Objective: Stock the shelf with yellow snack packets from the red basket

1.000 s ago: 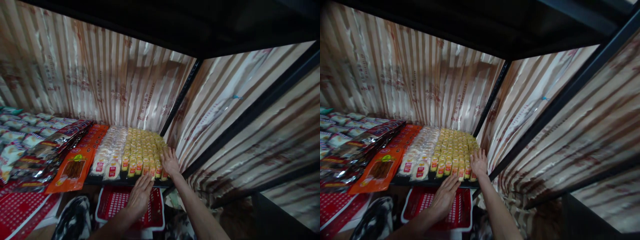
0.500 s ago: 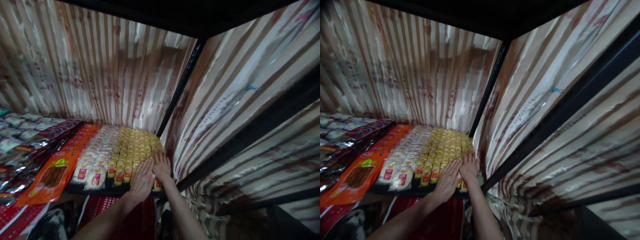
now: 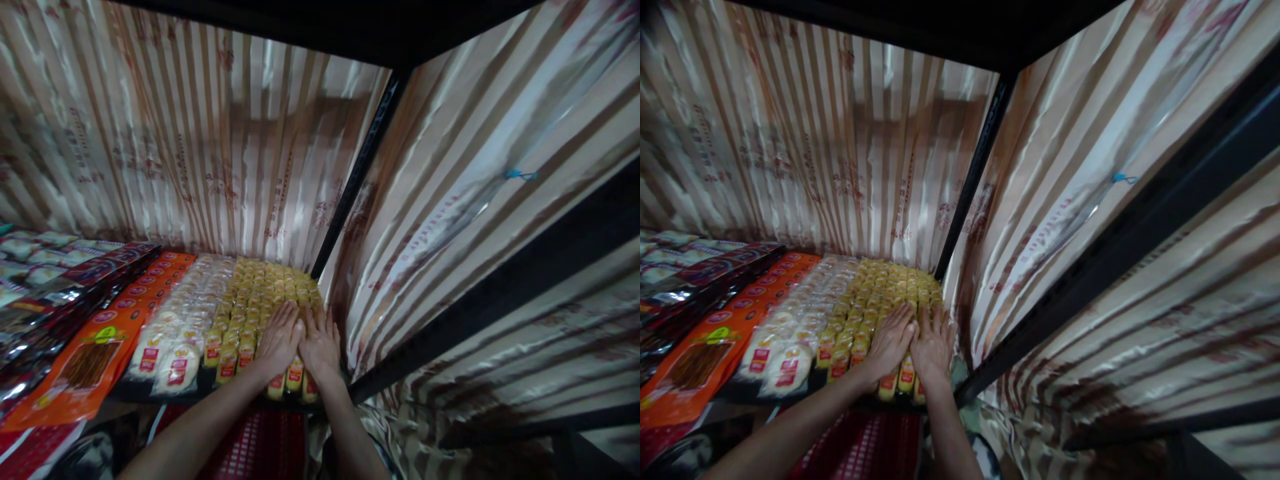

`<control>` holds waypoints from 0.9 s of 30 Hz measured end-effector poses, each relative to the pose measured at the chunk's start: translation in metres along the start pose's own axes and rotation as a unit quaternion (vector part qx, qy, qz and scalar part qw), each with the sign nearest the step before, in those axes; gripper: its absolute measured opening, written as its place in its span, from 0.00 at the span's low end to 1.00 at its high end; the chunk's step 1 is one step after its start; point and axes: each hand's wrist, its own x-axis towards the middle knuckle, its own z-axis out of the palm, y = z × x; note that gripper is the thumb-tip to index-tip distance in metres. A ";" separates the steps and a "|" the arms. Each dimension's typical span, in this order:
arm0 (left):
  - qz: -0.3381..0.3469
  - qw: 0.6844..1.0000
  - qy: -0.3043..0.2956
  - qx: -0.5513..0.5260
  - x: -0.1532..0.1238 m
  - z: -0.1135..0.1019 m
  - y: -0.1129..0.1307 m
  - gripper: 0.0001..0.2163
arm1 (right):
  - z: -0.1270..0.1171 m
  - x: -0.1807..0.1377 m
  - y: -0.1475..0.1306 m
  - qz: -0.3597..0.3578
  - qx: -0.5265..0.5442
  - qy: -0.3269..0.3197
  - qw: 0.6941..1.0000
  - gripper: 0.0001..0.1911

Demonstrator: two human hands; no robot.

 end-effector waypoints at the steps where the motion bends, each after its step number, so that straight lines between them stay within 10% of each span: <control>1: -0.015 1.000 -0.017 0.006 0.012 0.001 -0.002 0.24 | 0.001 -0.002 0.000 -0.003 -0.001 -0.002 1.000 0.26; 12: -0.046 0.985 -0.160 0.054 0.108 0.030 -0.004 0.25 | 0.017 0.000 0.005 -0.012 0.021 0.032 0.999 0.28; 27: -0.045 0.976 -0.200 0.068 0.113 0.042 -0.011 0.27 | 0.029 0.002 0.007 -0.025 0.019 0.021 0.999 0.29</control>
